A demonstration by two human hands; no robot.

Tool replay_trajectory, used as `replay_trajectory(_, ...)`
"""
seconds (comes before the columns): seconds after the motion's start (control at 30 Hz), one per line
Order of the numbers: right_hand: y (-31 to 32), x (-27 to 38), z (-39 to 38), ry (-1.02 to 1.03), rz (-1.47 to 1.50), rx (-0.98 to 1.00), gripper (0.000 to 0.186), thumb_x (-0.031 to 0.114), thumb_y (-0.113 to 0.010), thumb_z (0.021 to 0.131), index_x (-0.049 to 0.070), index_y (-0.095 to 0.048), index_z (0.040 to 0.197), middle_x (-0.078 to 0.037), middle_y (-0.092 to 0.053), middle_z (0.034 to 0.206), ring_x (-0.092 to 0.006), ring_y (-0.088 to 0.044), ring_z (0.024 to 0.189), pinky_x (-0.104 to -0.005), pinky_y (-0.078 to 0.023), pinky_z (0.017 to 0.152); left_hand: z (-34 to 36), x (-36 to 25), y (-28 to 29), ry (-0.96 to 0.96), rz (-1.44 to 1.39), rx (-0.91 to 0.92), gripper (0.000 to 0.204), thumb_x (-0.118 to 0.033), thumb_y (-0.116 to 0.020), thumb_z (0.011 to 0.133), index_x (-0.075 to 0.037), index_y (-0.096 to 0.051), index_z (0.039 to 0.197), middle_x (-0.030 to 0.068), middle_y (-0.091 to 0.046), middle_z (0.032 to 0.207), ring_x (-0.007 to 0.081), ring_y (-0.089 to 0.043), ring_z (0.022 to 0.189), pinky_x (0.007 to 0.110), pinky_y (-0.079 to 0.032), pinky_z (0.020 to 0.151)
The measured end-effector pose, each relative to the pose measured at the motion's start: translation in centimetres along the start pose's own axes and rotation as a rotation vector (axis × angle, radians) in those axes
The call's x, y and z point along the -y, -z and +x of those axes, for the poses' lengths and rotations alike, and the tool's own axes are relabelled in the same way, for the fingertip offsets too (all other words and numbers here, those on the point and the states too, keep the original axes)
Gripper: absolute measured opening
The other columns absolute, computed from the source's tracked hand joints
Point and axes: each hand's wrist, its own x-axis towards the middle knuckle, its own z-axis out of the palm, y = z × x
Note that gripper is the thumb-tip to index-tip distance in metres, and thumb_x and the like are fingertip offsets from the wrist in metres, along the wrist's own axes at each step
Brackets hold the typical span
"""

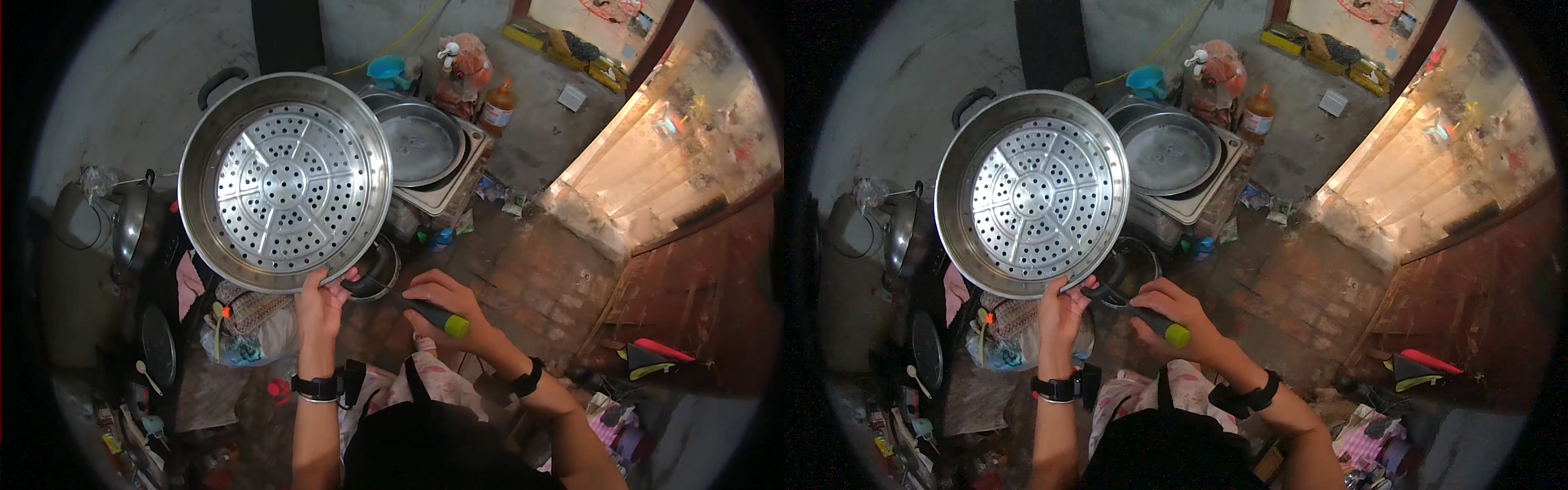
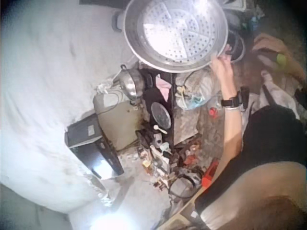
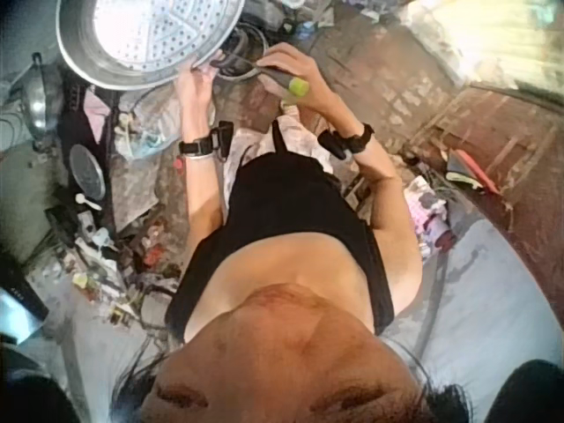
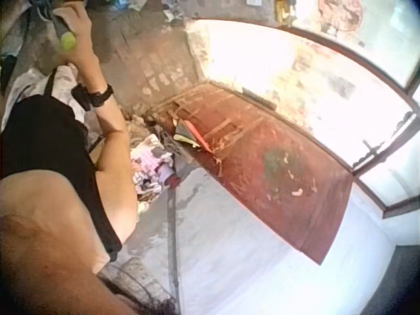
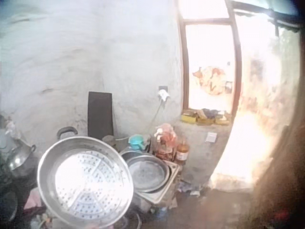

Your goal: The recorder uses a screwdriver to tighten the loose handle of a metal steamer pot.

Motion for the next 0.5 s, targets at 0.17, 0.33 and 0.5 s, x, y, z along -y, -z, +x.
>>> replay_trajectory(0.17,2.0,-3.0,2.6,-0.022,0.004,-0.005,0.03,0.003,-0.069,0.073,0.003,-0.06,0.102,-0.014,-0.059,0.097,-0.0271,-0.061,0.081,-0.0313,-0.05,0.072,4.2,0.2,-2.8,-0.06,0.045,0.053,0.032,-0.008,-0.047,0.086,0.008,-0.045,0.113,0.0221,-0.059,0.107,0.0336,-0.062,0.089,0.046,-0.052,0.082)
replay_trajectory(0.33,1.6,-5.9,5.9,-0.035,-0.018,-0.001,0.031,0.004,-0.069,0.074,0.001,-0.06,0.103,-0.016,-0.062,0.097,-0.0285,-0.063,0.085,-0.0322,-0.05,0.075,9.5,-0.2,-3.3,-0.015,0.051,0.069,0.034,-0.01,-0.048,0.085,0.006,-0.046,0.114,0.0196,-0.06,0.105,0.0304,-0.063,0.089,0.045,-0.051,0.079)
replay_trajectory(0.5,2.2,-8.5,9.0,-0.142,-0.049,0.018,0.03,0.004,-0.068,0.075,0.0,-0.06,0.104,-0.017,-0.064,0.096,-0.03,-0.063,0.087,-0.0333,-0.05,0.077,14.6,-0.4,-4.4,0.059,0.115,0.035,0.033,-0.014,-0.05,0.083,-0.002,-0.05,0.114,0.0121,-0.063,0.104,0.0226,-0.063,0.087,0.036,-0.042,0.071)
